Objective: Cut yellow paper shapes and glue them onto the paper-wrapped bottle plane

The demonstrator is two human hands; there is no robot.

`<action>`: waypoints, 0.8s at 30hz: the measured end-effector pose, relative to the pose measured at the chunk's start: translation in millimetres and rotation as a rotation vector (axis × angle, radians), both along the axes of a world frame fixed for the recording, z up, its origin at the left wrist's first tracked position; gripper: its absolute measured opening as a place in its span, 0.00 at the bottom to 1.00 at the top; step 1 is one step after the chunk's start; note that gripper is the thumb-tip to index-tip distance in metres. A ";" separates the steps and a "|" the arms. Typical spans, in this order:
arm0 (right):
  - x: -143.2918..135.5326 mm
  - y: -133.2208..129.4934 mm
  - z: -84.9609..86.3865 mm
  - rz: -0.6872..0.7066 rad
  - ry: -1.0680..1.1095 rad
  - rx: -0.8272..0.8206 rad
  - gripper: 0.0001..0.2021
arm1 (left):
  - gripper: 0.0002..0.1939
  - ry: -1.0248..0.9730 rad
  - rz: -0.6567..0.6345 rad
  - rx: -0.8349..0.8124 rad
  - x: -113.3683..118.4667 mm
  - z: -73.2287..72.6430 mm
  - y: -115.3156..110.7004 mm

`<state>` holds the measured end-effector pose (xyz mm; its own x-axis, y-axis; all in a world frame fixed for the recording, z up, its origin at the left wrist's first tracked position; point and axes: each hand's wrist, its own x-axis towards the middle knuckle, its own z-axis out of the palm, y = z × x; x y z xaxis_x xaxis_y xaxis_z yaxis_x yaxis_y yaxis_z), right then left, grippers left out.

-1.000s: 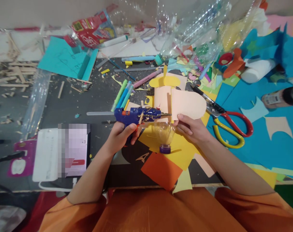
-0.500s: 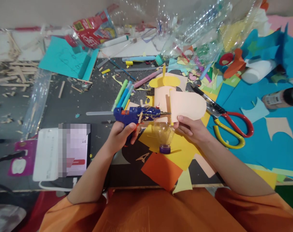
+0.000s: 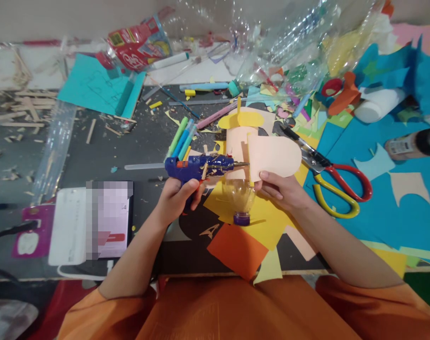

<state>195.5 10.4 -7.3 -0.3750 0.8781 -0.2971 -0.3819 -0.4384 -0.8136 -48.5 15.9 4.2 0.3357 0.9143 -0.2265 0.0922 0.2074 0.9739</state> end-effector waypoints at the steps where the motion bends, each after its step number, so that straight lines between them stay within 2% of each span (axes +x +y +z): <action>1: -0.1 0.0 -0.2 0.000 0.005 0.001 0.15 | 0.20 -0.003 0.002 -0.002 0.1 0.3 0.0; 12: 0.6 -0.3 -1.0 0.043 -0.005 0.054 0.16 | 0.18 -0.039 0.051 -0.025 0.5 0.4 -1.0; 24: 0.9 -2.0 -1.3 0.022 0.002 -0.001 0.15 | 0.17 -0.026 0.084 -0.025 1.1 1.2 -0.5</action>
